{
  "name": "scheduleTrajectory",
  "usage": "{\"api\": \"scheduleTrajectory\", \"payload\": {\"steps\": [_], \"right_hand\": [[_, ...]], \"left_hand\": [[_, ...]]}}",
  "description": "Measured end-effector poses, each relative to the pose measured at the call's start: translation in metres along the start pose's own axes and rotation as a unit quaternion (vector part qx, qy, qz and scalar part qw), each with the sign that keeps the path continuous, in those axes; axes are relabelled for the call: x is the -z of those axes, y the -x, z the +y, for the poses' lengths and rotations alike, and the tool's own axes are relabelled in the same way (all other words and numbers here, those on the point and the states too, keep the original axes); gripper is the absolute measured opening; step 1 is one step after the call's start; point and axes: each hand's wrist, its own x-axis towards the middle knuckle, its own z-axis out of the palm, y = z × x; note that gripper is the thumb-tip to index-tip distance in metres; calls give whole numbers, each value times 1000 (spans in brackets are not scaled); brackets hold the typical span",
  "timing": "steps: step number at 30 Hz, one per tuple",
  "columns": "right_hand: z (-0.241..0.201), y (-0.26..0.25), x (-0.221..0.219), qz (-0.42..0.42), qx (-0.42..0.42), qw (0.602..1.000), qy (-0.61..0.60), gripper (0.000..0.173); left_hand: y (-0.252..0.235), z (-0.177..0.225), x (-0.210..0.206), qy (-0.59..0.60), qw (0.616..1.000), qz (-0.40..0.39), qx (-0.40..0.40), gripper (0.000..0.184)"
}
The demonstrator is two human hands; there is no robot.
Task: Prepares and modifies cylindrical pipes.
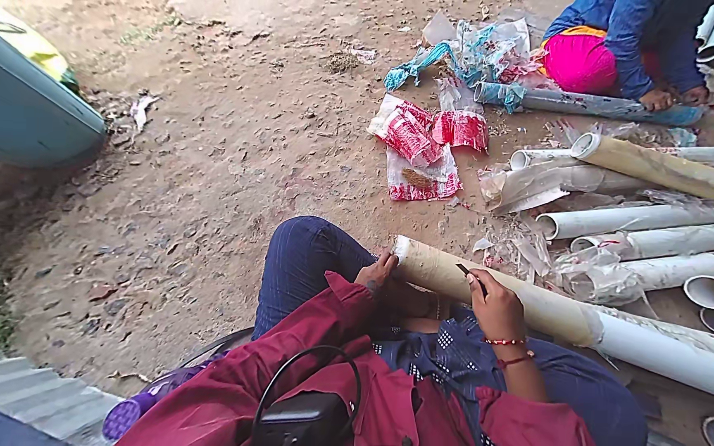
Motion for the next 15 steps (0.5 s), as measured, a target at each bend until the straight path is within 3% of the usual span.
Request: {"api": "scheduleTrajectory", "payload": {"steps": [5,9,15], "right_hand": [[1,0,1,4,2,1000,-4,25],[-1,1,1,-13,-8,1000,-3,26],[-5,-1,-2,-47,-26,999,2,27]], "left_hand": [[0,-1,3,60,998,19,27,44],[-7,19,21,-28,994,-89,64,48],[-6,29,18,-98,982,-146,68,45]]}}
